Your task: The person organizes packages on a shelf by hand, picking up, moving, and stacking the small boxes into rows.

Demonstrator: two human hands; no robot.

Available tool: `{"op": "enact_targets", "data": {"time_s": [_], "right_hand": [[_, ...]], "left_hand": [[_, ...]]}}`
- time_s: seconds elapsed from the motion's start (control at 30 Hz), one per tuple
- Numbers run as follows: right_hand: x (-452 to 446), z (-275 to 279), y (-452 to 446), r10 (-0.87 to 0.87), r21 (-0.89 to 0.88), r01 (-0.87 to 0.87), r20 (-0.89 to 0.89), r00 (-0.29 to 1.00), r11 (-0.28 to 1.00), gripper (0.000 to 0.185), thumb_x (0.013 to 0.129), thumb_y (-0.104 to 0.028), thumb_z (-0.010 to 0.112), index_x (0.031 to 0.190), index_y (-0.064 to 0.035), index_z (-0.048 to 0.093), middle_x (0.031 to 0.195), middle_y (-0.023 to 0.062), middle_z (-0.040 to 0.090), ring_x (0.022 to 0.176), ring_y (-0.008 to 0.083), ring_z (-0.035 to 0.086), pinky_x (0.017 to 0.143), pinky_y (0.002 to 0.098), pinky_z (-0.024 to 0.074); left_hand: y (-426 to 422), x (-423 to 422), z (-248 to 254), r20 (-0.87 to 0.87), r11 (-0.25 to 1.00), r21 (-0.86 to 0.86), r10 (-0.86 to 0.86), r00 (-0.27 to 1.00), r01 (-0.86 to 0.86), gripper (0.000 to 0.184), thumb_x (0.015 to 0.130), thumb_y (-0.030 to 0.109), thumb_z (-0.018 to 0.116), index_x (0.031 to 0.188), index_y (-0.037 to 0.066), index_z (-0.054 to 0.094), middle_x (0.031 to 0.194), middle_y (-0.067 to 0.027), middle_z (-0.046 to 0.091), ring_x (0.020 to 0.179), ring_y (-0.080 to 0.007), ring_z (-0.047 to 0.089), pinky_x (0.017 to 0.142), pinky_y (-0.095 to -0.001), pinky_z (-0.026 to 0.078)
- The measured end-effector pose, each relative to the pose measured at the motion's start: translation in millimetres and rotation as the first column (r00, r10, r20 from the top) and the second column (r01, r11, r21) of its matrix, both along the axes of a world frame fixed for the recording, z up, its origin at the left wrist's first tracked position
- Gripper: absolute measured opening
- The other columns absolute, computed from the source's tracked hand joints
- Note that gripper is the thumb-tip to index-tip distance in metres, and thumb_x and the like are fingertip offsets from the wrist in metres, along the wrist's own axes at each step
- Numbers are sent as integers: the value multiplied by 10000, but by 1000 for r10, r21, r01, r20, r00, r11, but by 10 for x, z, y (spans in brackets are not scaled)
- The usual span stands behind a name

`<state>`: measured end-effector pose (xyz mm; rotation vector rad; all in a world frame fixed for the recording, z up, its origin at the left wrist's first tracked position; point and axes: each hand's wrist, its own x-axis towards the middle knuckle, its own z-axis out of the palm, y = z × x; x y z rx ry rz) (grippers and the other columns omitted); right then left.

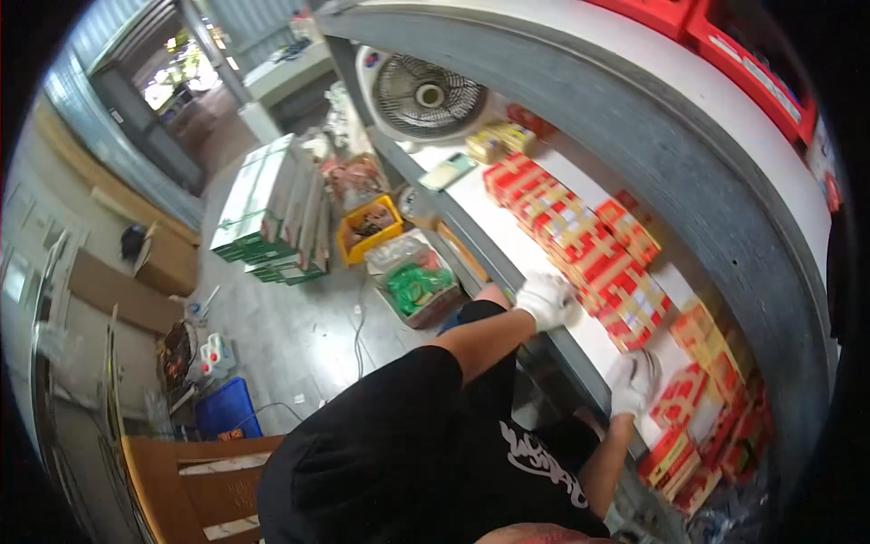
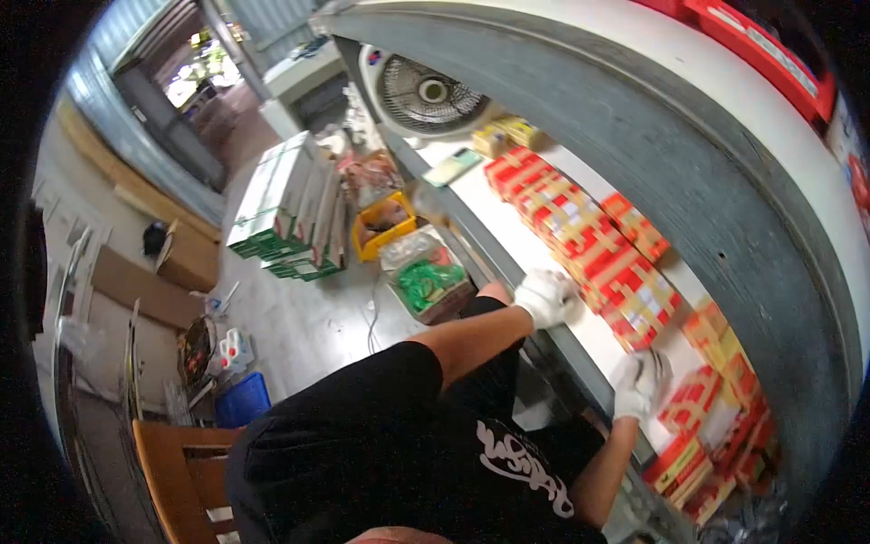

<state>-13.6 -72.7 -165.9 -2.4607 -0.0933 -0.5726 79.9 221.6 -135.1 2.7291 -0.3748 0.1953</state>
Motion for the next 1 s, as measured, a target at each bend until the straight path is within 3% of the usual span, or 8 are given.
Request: {"op": "enact_targets", "data": {"time_s": [0.13, 0.23, 0.37, 0.53, 0.77, 0.93, 1.0], "right_hand": [[23, -85, -31, 52, 39, -52, 9, 999, 998, 281, 1012, -277, 597, 1045, -10, 675, 1100, 221, 686, 1167, 424, 595, 1020, 516, 472], [8, -204, -29, -39, 37, 34, 126, 991, 999, 295, 1012, -209, 621, 1182, 21, 691, 1192, 214, 697, 1235, 411, 589, 1075, 507, 463], [15, -258, -110, -2, 22, 0, 93, 996, 1000, 314, 1019, -208, 615, 1211, 30, 688, 1201, 209, 695, 1223, 397, 596, 1082, 498, 465], [7, -147, -38, 8, 6, -9, 163, 987, 1000, 263, 1004, -203, 605, 1102, 25, 692, 1109, 198, 702, 1122, 392, 611, 1018, 492, 484], [43, -40, 32, 1, -5, 0, 123, 992, 1000, 257, 1006, -235, 592, 983, 2, 690, 1056, 197, 699, 1074, 404, 619, 974, 500, 495], [70, -161, -68, -2, -83, 20, 205, 979, 996, 203, 960, -237, 639, 948, -54, 726, 1067, 189, 730, 1039, 409, 671, 951, 508, 533], [77, -181, -80, -43, -71, 56, 168, 985, 996, 136, 919, -186, 657, 948, -74, 729, 1106, 176, 738, 1099, 397, 664, 1019, 500, 502]], "left_hand": [[19, 9, 42, -24, 999, -39, -7, 1000, 6, 298, 889, 375, 617, 983, 153, 792, 965, -129, 756, 989, -367, 723, 864, -523, 548], [10, 3, 35, -26, 999, -28, -21, 999, 21, 300, 888, 369, 623, 984, 139, 790, 963, -127, 753, 990, -360, 723, 872, -508, 556], [2, -13, 38, -6, 1000, -21, 5, 1000, -5, 284, 877, 356, 633, 1003, 157, 793, 946, -117, 757, 954, -350, 728, 873, -493, 564], [17, -19, 60, -32, 1000, -25, -18, 999, 17, 277, 876, 351, 646, 1010, 157, 791, 967, -112, 758, 972, -346, 724, 879, -491, 566], [61, -31, 64, 18, 993, -111, -25, 1000, 27, 302, 869, 370, 632, 944, 120, 784, 925, -141, 760, 936, -360, 737, 856, -510, 559], [57, -3, 238, -164, 997, -6, -81, 983, 81, 342, 868, 392, 586, 951, 144, 807, 953, -182, 773, 944, -397, 747, 846, -544, 575], [54, 58, 105, -154, 993, -7, -114, 982, 114, 317, 883, 356, 581, 1002, 150, 792, 1024, -158, 772, 1025, -371, 734, 923, -495, 574]]}}
